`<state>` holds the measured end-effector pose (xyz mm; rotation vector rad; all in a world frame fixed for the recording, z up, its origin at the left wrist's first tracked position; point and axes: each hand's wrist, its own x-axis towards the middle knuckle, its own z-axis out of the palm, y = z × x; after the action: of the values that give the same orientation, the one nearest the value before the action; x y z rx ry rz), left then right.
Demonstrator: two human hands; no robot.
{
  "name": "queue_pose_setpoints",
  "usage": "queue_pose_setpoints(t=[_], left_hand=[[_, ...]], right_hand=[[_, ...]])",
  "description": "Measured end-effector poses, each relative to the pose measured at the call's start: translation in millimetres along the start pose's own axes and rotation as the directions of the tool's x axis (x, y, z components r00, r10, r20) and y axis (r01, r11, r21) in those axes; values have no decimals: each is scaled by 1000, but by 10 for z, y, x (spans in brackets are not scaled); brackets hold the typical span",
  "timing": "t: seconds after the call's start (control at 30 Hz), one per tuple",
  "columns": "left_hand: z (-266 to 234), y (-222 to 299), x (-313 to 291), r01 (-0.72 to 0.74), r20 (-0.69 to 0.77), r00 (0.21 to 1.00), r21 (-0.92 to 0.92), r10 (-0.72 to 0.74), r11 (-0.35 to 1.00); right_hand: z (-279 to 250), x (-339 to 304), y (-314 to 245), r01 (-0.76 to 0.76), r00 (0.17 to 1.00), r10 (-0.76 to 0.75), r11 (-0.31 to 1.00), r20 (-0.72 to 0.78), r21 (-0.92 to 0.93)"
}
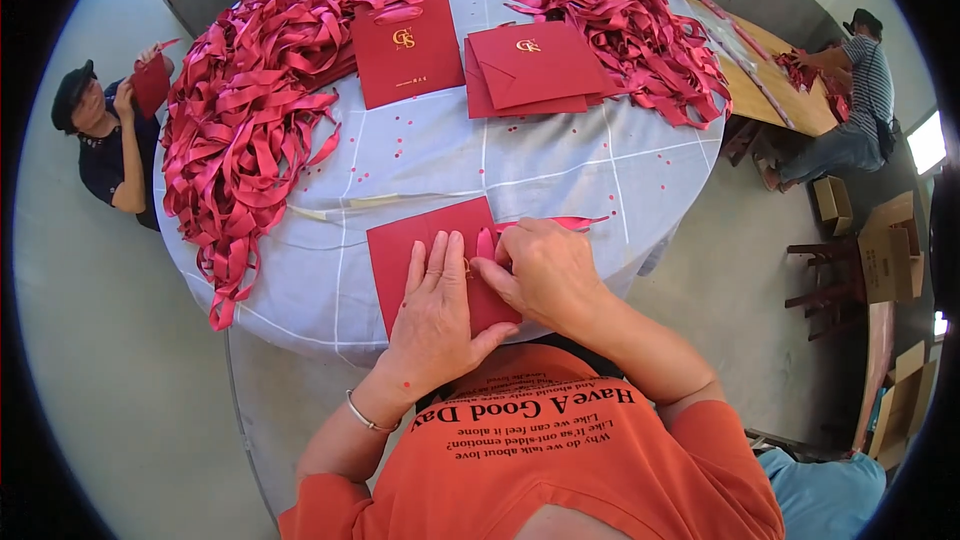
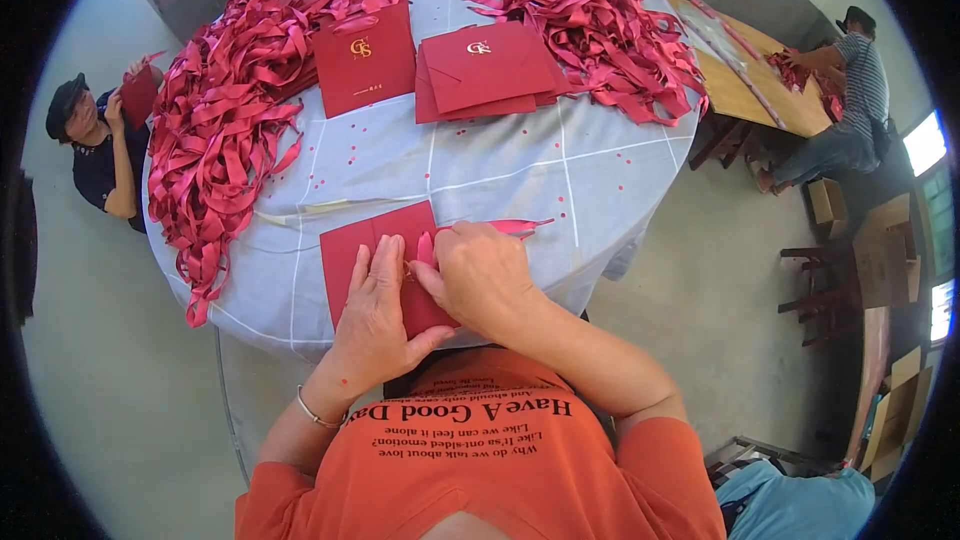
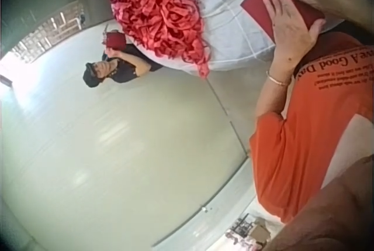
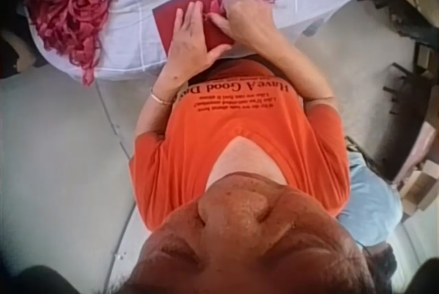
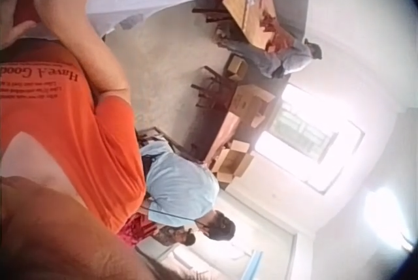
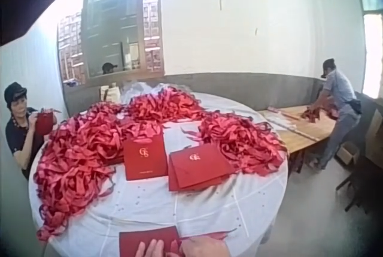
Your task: The person attaches ribbon handles to red gift bags by threading ribbon strips through slits in the bags and pressing them into place by hand.
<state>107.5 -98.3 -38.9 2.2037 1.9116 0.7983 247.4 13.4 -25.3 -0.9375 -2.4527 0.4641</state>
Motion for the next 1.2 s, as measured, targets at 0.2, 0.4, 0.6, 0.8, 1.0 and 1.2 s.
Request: queue_pose_setpoints(t=[0.2,0.4,0.6,0.8,1.0,1.2], left_hand=[[-15,8,2,0,1,1000,10,0,1000],[-38,7,10,-4,10,1000,8,4,1000],[-15,-7,-3,-2,8,1000,15,2,1000],[-6,-3,1,-2,13,1000,29,2,1000],[-31,-6,5,10,18,1000,16,-11,1000],[-27,2,23,9,17,1000,13,-9,1000]], right_hand=[[127,-6,45,91,996,-91,996,7,-8],[79,76,6,51,999,-51,999,-8,10],[146,87,-9,62,998,-62,996,-9,66],[64,56,15,74,996,-59,965,-67,250],[-236,-48,361,250,964,-265,932,22,261],[-248,-96,390,364,927,-374,914,29,180]])
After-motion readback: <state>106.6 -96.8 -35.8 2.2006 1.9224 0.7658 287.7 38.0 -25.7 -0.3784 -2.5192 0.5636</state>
